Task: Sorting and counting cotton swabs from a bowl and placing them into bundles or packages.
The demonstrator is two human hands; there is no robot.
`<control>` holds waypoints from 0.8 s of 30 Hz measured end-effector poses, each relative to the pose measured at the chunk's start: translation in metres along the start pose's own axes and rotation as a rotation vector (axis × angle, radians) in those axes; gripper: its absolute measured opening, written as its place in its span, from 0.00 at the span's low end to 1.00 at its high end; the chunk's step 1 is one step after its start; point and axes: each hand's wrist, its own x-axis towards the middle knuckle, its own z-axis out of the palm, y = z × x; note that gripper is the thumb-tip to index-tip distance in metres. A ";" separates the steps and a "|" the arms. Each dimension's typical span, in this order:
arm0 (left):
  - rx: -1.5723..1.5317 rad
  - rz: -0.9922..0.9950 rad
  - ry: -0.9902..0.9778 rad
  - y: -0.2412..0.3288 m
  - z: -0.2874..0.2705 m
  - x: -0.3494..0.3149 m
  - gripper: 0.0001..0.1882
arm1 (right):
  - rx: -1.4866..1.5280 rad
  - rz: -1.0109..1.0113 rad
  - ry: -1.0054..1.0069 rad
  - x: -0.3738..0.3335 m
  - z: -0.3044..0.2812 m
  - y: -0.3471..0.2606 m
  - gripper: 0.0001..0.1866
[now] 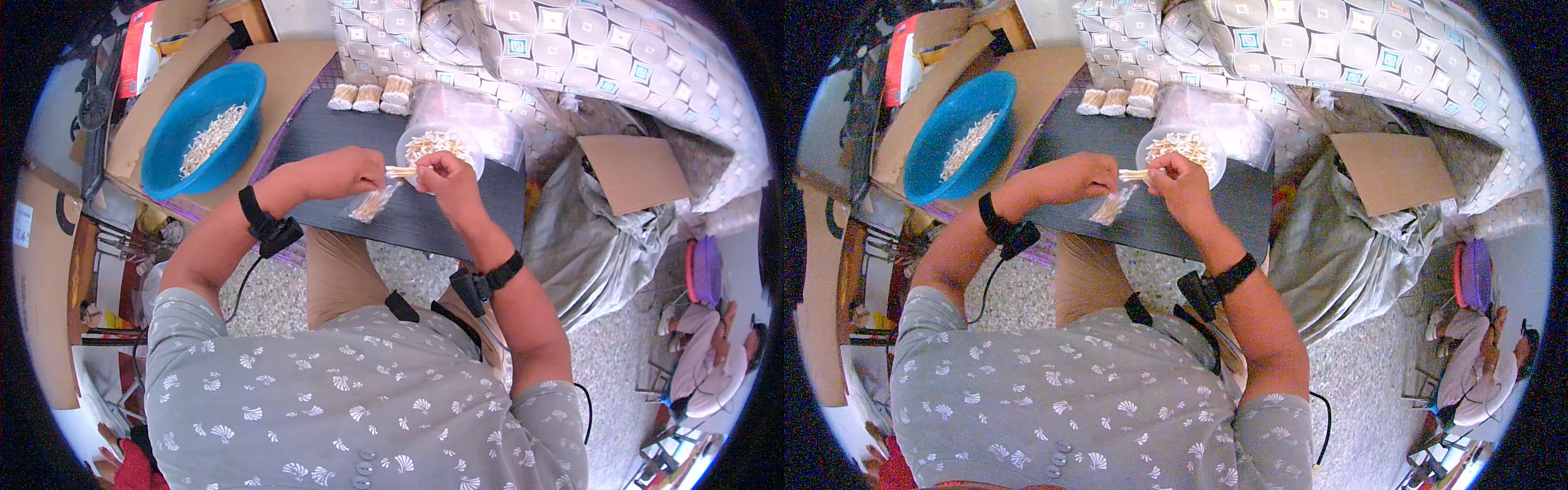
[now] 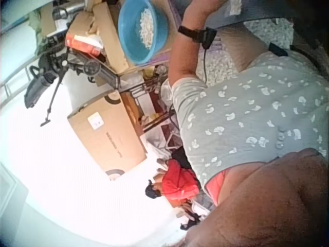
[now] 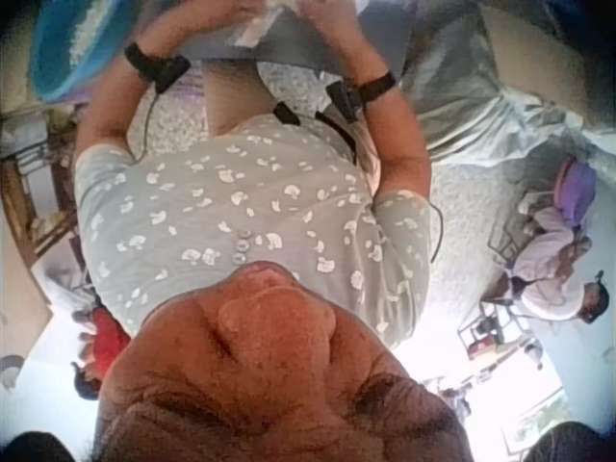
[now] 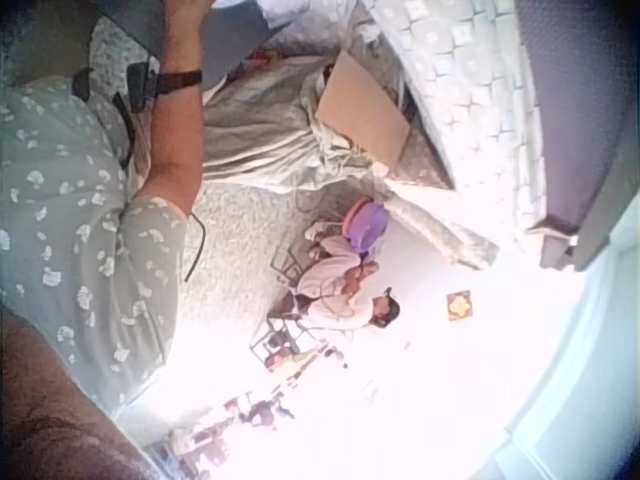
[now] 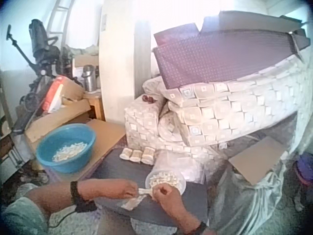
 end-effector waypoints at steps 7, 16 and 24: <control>-0.031 -0.011 0.070 0.001 -0.004 -0.002 0.05 | 0.070 0.056 -0.051 -0.003 0.000 0.004 0.06; -0.019 -0.006 0.017 0.006 -0.009 -0.001 0.05 | -0.247 -0.072 -0.204 0.004 -0.004 -0.005 0.04; -0.033 0.001 0.045 0.007 -0.004 0.002 0.05 | -0.555 -0.316 -0.266 0.013 0.009 -0.009 0.06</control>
